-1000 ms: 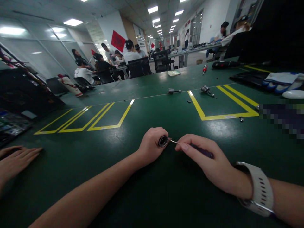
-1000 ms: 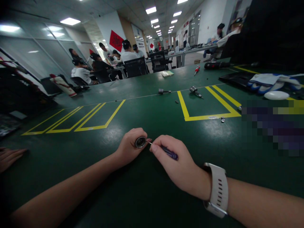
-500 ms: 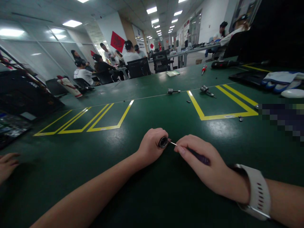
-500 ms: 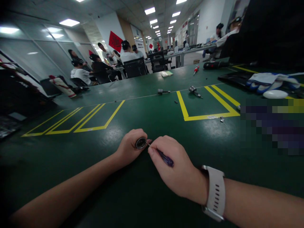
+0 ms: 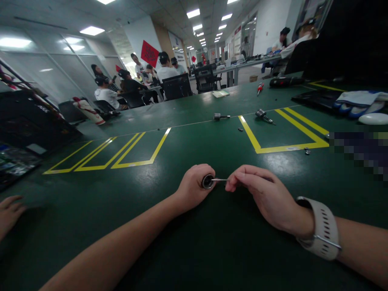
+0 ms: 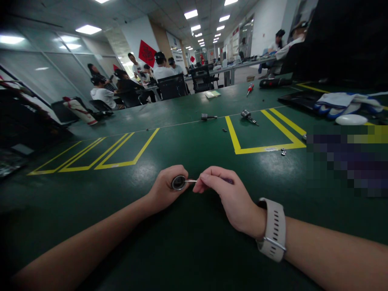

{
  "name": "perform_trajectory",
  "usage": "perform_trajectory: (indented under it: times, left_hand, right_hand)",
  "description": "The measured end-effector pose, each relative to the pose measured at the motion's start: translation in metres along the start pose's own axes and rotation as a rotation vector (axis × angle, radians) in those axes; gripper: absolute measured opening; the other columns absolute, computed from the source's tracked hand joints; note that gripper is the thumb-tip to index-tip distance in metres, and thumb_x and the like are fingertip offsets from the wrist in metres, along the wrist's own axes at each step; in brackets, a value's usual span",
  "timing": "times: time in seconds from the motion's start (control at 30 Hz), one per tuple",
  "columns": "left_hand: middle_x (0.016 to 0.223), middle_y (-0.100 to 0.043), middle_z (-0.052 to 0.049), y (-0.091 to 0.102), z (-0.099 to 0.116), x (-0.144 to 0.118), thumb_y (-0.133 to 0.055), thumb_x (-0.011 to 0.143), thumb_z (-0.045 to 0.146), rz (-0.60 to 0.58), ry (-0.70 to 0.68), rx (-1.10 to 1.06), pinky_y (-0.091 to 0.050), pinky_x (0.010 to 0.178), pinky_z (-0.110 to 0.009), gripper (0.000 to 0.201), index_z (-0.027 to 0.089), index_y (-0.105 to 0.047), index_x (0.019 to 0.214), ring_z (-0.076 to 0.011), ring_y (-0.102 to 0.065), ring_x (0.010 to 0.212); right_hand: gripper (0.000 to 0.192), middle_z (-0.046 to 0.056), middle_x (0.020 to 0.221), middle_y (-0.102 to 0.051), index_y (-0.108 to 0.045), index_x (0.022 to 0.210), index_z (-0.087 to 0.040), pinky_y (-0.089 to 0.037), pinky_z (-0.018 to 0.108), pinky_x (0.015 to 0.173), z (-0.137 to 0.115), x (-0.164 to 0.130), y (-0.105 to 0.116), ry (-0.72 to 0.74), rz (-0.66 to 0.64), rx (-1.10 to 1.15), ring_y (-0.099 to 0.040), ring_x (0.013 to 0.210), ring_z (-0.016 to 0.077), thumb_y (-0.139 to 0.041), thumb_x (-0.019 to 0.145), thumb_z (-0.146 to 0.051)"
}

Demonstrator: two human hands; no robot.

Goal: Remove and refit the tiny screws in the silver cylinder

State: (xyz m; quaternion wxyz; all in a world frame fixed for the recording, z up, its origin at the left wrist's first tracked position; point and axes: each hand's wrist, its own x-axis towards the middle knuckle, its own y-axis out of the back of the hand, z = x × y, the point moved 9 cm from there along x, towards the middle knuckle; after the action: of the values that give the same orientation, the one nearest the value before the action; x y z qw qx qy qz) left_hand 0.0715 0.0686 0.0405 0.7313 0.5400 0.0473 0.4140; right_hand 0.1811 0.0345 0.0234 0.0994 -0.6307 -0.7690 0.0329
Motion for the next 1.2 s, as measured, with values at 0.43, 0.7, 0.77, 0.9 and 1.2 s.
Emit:
perform_trajectory:
  times: [0.43,0.7,0.77,0.9,1.2]
  left_hand:
    - [0.063,-0.051,0.002,-0.007,0.006,-0.002,-0.052,0.078,0.012,-0.083,-0.043,0.216,-0.034,0.060,-0.027,0.012,0.017,-0.051,0.067,-0.0130,-0.049,0.062]
    - [0.063,-0.051,0.002,-0.001,0.001,0.001,-0.056,0.078,0.021,-0.014,0.002,-0.012,-0.035,0.055,-0.023,0.016,0.018,-0.048,0.065,-0.0109,-0.047,0.058]
    - [0.064,-0.051,0.002,0.000,-0.001,0.001,-0.056,0.078,0.020,-0.002,0.022,0.013,-0.036,0.055,-0.024,0.015,0.018,-0.048,0.066,-0.0113,-0.048,0.059]
    - [0.064,-0.053,0.002,-0.003,-0.001,0.000,-0.054,0.078,0.016,-0.031,0.012,0.120,-0.037,0.059,-0.026,0.011,0.017,-0.050,0.067,-0.0126,-0.049,0.061]
    - [0.064,-0.053,0.002,-0.001,-0.006,0.000,-0.057,0.079,0.020,-0.007,0.068,0.170,-0.037,0.058,-0.026,0.014,0.017,-0.051,0.066,-0.0128,-0.049,0.060]
  right_hand:
    - [0.025,0.003,0.070,-0.063,-0.065,0.068,-0.017,-0.042,0.034,0.071,-0.004,0.002,0.000,0.002,-0.008,-0.169,-0.058,0.072,0.0184,-0.048,0.084,-0.026]
    - [0.022,0.003,0.068,-0.064,-0.066,0.067,-0.016,-0.043,0.033,0.072,0.006,0.006,0.002,-0.082,0.042,0.174,-0.058,0.070,0.0172,-0.051,0.082,-0.022]
    - [0.022,0.003,0.071,-0.064,-0.067,0.070,-0.017,-0.043,0.033,0.074,0.004,0.004,0.002,-0.060,0.044,0.115,-0.058,0.073,0.0171,-0.052,0.084,-0.024]
    - [0.022,0.003,0.073,-0.064,-0.067,0.071,-0.017,-0.043,0.034,0.075,0.004,0.004,0.002,-0.059,0.027,0.028,-0.058,0.075,0.0177,-0.052,0.084,-0.027]
    - [0.023,0.002,0.055,-0.057,-0.062,0.056,-0.018,-0.038,0.032,0.062,0.005,0.005,0.010,-0.064,0.117,0.145,-0.052,0.059,0.0165,-0.052,0.076,-0.023]
